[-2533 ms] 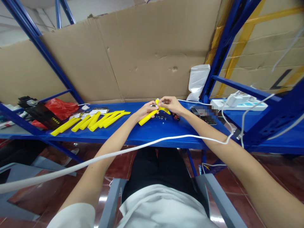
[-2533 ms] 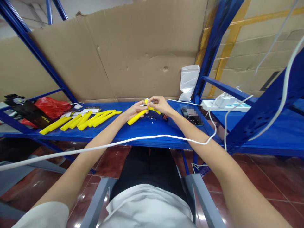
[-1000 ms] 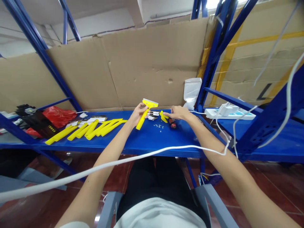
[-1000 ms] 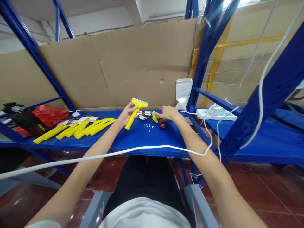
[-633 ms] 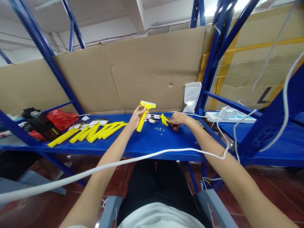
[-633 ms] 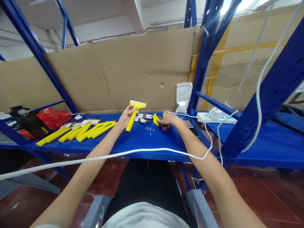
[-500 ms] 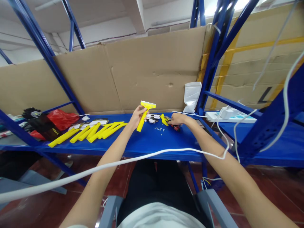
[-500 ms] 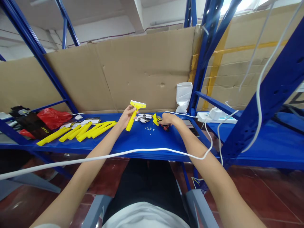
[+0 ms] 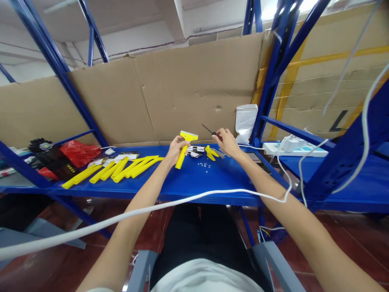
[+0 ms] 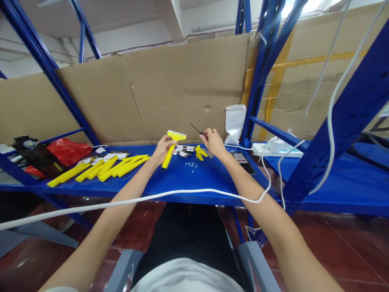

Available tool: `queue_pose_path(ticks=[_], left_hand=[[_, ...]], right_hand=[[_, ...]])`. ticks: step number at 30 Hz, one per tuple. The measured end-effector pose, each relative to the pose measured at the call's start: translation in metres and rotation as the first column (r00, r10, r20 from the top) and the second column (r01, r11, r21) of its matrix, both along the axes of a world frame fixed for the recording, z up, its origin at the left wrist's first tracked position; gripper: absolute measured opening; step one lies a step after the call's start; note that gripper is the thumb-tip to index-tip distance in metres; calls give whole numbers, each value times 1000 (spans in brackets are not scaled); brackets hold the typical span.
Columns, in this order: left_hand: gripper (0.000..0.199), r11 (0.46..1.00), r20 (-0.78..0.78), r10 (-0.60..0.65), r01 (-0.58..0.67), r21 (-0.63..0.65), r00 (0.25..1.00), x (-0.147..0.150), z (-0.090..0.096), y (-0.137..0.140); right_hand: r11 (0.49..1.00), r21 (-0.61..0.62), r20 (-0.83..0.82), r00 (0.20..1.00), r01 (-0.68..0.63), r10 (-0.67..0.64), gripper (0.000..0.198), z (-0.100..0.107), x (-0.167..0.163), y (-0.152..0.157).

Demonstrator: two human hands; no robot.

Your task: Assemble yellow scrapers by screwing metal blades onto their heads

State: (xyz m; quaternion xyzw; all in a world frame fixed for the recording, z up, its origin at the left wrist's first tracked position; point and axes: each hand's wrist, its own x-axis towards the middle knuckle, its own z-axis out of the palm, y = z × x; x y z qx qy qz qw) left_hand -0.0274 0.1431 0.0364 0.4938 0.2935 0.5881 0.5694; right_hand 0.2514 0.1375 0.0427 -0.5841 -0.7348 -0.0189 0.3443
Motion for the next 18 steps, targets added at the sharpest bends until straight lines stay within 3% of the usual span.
queue_pose_path(ticks=[3, 6, 12, 18], left_hand=[[61, 1000, 13, 31, -31, 0, 999, -2, 0, 1], [60, 998, 24, 59, -60, 1, 998, -3, -1, 3], [60, 996, 42, 86, -87, 23, 995, -5, -3, 5], [61, 991, 44, 100, -104, 82, 994, -4, -6, 5]], right_hand=[[964, 264, -293, 951, -24, 104, 34, -1, -3, 6], [931, 364, -450, 879, 20, 157, 34, -1, -2, 10], [865, 496, -462, 866, 77, 189, 35, 9, -2, -8], [720, 694, -381, 850, 3, 363, 35, 11, -10, -22]])
